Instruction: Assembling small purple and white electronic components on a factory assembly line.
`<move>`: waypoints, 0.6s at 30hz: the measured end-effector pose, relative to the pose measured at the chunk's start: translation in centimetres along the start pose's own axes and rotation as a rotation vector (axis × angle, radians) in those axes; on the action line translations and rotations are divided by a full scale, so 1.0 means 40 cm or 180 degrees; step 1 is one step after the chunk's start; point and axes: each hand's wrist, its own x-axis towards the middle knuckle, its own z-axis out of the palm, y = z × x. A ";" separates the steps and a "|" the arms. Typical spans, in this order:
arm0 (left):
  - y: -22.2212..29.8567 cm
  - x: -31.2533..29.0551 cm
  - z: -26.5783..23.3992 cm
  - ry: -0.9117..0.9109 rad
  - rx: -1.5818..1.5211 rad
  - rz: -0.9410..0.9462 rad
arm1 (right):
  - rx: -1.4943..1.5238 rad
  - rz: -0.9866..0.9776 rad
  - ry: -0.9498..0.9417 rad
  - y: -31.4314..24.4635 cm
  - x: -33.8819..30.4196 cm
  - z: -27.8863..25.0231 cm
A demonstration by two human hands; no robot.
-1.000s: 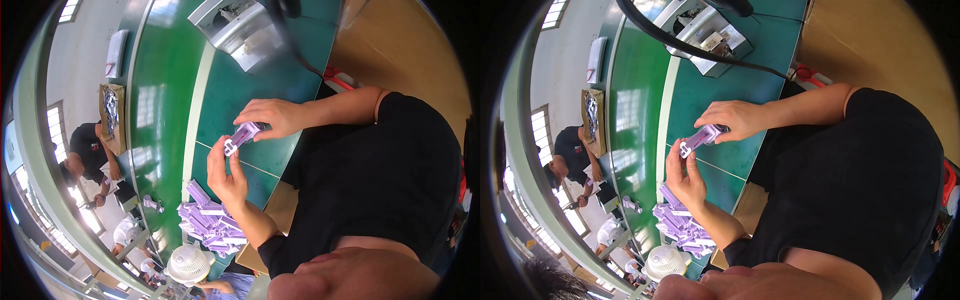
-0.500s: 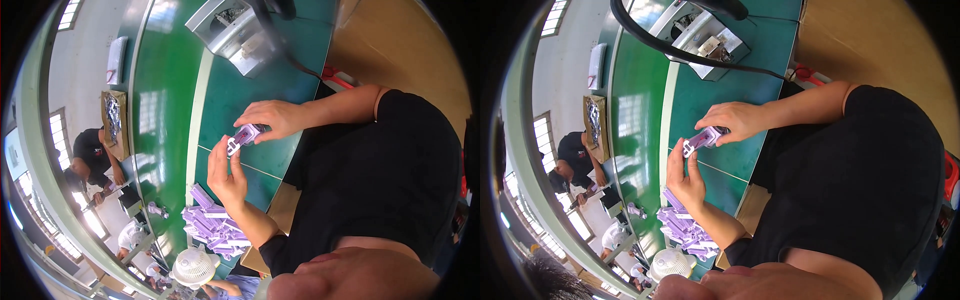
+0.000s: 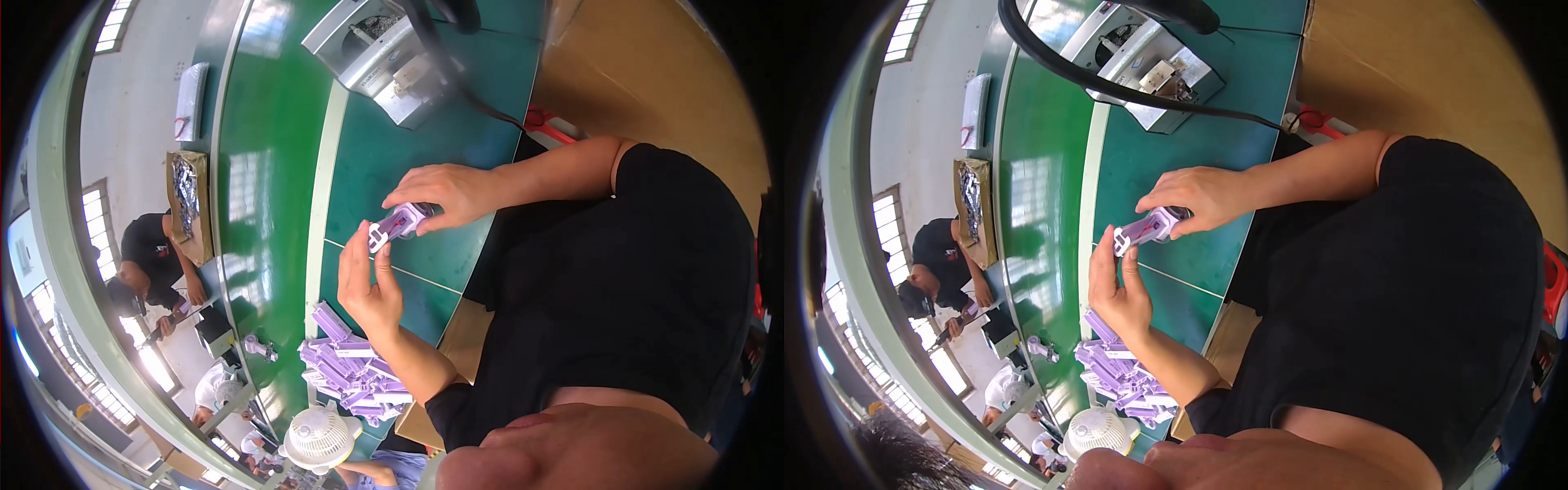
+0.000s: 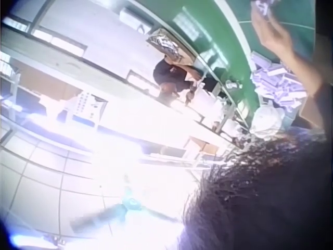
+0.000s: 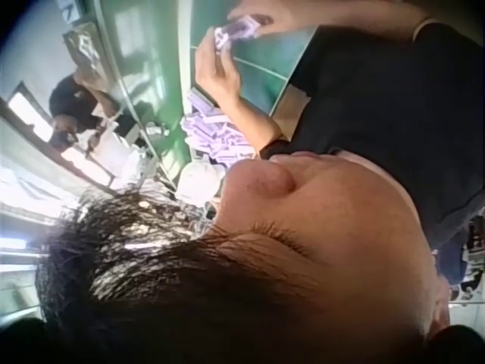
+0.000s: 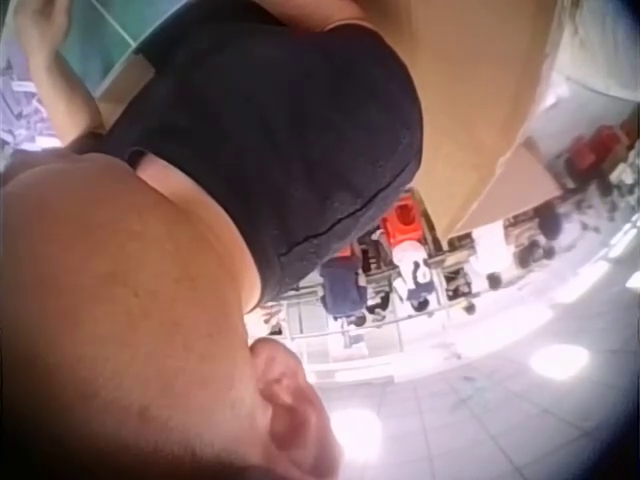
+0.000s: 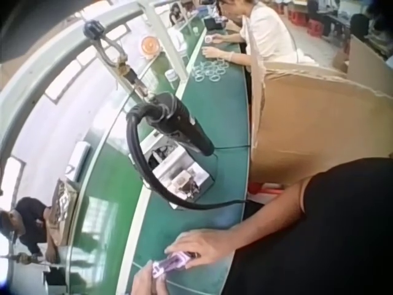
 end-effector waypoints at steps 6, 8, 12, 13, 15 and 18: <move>-0.030 -0.007 0.011 0.0143 -0.0340 -0.0202 | 0.0037 0.0125 -0.0047 -0.002 0.003 -0.004; -0.033 -0.008 0.010 0.0139 -0.0331 -0.0193 | 0.0033 0.0149 -0.0054 -0.001 0.002 -0.007; -0.013 0.000 -0.004 0.0022 -0.0162 -0.0025 | -0.0059 -0.0050 0.0057 -0.007 0.009 -0.007; -0.008 0.003 -0.009 -0.0043 -0.0009 0.0092 | -0.0194 -0.0284 0.0226 -0.008 0.014 -0.005; -0.003 0.006 -0.016 -0.0003 0.0055 0.0080 | -0.0159 -0.0494 0.0558 -0.024 0.025 -0.015; -0.013 0.022 0.014 -0.0014 -0.0016 0.0212 | -0.0358 -0.0863 0.1241 -0.062 0.002 -0.102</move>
